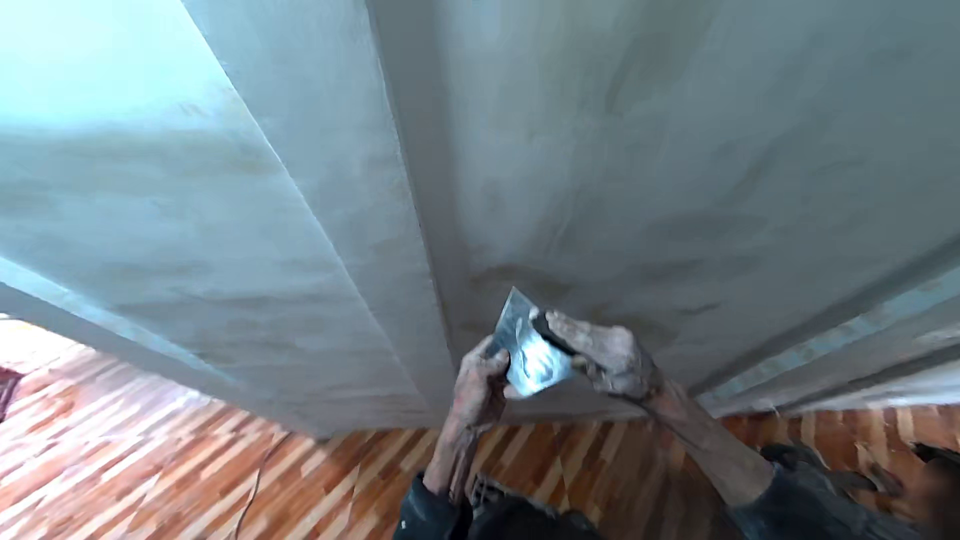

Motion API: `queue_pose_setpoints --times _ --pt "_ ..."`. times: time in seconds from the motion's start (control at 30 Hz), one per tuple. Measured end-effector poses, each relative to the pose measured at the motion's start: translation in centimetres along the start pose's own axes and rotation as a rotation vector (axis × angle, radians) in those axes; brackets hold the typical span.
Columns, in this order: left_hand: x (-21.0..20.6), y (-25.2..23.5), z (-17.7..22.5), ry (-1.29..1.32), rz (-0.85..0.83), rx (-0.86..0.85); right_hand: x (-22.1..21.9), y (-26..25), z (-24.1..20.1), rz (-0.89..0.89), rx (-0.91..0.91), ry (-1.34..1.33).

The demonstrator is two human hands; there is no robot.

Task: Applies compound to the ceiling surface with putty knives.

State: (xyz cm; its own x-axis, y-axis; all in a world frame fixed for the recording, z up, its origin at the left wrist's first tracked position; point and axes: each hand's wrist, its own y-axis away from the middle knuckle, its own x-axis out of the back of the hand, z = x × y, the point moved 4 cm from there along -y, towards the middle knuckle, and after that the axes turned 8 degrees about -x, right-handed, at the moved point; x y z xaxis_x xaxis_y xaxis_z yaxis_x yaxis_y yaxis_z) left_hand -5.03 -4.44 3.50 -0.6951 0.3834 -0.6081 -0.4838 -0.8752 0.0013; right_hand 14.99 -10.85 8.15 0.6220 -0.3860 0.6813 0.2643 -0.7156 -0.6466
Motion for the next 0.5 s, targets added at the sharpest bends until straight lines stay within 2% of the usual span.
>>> queue_pose_setpoints --times 0.17,0.3,0.33,0.43,0.5 --pt "1.1 -0.3 -1.0 0.011 0.053 0.039 0.0 0.6 0.2 -0.012 0.013 0.125" --pt "1.5 -0.7 -1.5 0.047 0.076 0.084 3.4 -0.9 -4.6 -0.046 -0.127 0.145" --pt "1.6 -0.8 -1.7 0.054 0.079 0.087 3.4 -0.8 -4.5 -0.068 -0.145 0.158" --pt "2.1 -1.2 -1.9 0.072 0.087 0.067 1.2 0.8 -0.5 -0.144 -0.116 0.18" --pt "2.1 -1.5 -1.6 0.096 0.083 0.04 1.9 0.8 -0.9 -0.263 -0.273 0.245"
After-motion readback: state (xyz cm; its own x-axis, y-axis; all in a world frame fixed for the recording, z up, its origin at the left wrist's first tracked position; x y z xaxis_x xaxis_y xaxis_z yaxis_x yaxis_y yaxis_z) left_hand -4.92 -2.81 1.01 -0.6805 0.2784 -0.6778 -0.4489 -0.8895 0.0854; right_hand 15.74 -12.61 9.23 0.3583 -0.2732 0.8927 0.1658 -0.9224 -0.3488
